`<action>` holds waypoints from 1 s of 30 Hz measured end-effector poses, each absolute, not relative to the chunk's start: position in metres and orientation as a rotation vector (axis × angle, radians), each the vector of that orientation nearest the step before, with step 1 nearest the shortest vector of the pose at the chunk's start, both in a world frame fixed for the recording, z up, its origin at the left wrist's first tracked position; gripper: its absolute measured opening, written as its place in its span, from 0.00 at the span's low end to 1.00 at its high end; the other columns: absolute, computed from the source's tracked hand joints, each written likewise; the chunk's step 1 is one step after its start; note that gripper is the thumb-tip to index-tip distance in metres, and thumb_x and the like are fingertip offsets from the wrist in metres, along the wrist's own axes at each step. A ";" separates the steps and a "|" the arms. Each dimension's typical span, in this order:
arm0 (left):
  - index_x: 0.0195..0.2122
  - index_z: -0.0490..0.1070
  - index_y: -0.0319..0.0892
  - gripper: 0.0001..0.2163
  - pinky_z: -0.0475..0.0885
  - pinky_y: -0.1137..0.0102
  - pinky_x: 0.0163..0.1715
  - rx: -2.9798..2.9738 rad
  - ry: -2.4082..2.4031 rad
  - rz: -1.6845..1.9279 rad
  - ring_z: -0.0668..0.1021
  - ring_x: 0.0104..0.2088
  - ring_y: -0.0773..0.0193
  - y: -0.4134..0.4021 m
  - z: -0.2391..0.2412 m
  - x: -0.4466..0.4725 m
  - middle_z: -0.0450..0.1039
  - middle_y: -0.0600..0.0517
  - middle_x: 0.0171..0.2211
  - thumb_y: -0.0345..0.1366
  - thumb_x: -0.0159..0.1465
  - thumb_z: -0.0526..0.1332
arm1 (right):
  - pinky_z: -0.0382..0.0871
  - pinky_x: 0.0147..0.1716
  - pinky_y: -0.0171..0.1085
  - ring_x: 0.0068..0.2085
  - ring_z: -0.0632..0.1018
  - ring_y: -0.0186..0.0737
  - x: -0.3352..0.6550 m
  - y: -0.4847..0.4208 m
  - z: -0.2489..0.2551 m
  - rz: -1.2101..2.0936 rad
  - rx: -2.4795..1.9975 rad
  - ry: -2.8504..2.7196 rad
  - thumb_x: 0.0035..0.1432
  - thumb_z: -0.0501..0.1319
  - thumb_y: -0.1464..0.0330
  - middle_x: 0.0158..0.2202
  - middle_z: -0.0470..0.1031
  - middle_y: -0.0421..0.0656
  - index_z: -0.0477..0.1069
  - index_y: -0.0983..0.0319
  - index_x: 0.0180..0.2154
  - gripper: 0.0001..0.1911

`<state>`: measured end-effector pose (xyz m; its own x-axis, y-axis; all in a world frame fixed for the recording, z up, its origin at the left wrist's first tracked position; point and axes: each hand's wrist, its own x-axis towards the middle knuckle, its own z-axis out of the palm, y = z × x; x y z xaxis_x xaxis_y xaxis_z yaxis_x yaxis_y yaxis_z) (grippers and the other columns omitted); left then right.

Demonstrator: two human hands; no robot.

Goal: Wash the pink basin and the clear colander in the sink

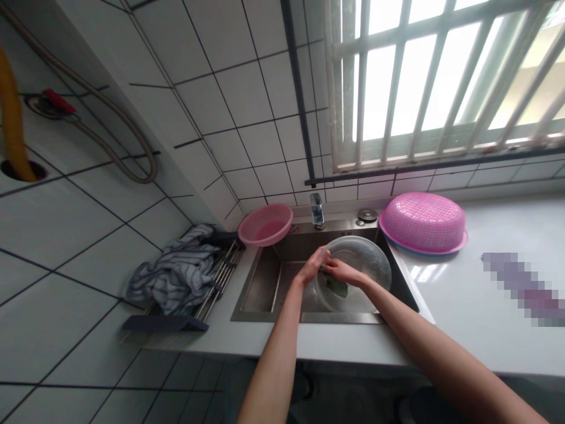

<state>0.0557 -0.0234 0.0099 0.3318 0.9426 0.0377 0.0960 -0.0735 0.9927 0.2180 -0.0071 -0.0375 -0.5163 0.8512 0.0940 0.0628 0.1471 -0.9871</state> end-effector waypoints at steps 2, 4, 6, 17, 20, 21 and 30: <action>0.62 0.73 0.45 0.30 0.60 0.53 0.70 1.437 0.983 0.949 0.71 0.65 0.45 -0.024 0.011 0.056 0.74 0.44 0.63 0.59 0.66 0.65 | 0.72 0.42 0.42 0.38 0.77 0.46 0.222 -0.003 -0.035 1.354 -0.942 -1.655 0.60 0.61 0.55 0.37 0.81 0.47 0.77 0.61 0.35 0.16; 0.63 0.72 0.45 0.32 0.64 0.53 0.67 1.383 0.977 0.934 0.72 0.64 0.45 -0.025 0.013 0.058 0.74 0.43 0.63 0.59 0.65 0.66 | 0.72 0.44 0.43 0.41 0.78 0.47 0.231 0.005 -0.031 1.198 -1.051 -1.533 0.62 0.58 0.55 0.40 0.82 0.48 0.77 0.61 0.36 0.17; 0.66 0.69 0.46 0.34 0.68 0.54 0.63 1.328 0.987 0.910 0.74 0.62 0.46 -0.027 0.015 0.058 0.74 0.43 0.62 0.60 0.65 0.66 | 0.71 0.46 0.43 0.42 0.78 0.48 0.241 0.013 -0.027 1.062 -1.139 -1.457 0.63 0.56 0.55 0.41 0.81 0.49 0.76 0.61 0.37 0.18; 0.59 0.75 0.43 0.31 0.61 0.55 0.68 1.413 1.000 0.948 0.73 0.62 0.47 -0.024 0.011 0.055 0.76 0.43 0.59 0.61 0.64 0.66 | 0.72 0.41 0.41 0.36 0.77 0.46 0.216 -0.002 -0.045 1.391 -0.903 -1.846 0.60 0.63 0.59 0.33 0.80 0.46 0.76 0.61 0.31 0.12; 0.61 0.73 0.43 0.31 0.61 0.55 0.67 1.422 0.966 0.927 0.72 0.63 0.47 -0.025 0.013 0.056 0.73 0.42 0.62 0.59 0.65 0.66 | 0.71 0.45 0.43 0.41 0.78 0.48 0.225 0.007 -0.039 1.179 -0.993 -1.697 0.62 0.58 0.59 0.37 0.81 0.48 0.77 0.61 0.34 0.14; 0.63 0.71 0.43 0.32 0.62 0.55 0.66 1.412 0.966 0.918 0.72 0.63 0.47 -0.025 0.014 0.057 0.73 0.42 0.63 0.59 0.65 0.66 | 0.71 0.45 0.44 0.41 0.78 0.48 0.231 0.010 -0.035 1.095 -1.053 -1.638 0.63 0.57 0.58 0.37 0.81 0.48 0.76 0.61 0.34 0.15; 0.62 0.72 0.43 0.30 0.64 0.54 0.65 1.395 0.961 0.928 0.73 0.62 0.46 -0.026 0.014 0.056 0.74 0.43 0.62 0.57 0.65 0.67 | 0.72 0.46 0.44 0.40 0.78 0.48 0.227 -0.002 -0.024 1.276 -0.912 -1.673 0.62 0.60 0.57 0.39 0.81 0.48 0.77 0.61 0.36 0.14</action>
<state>0.0556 -0.0262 0.0142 0.3527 0.9357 0.0043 0.0369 -0.0184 0.9991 0.2272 -0.0018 -0.0239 -0.3987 0.8993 0.1796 0.0649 0.2230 -0.9727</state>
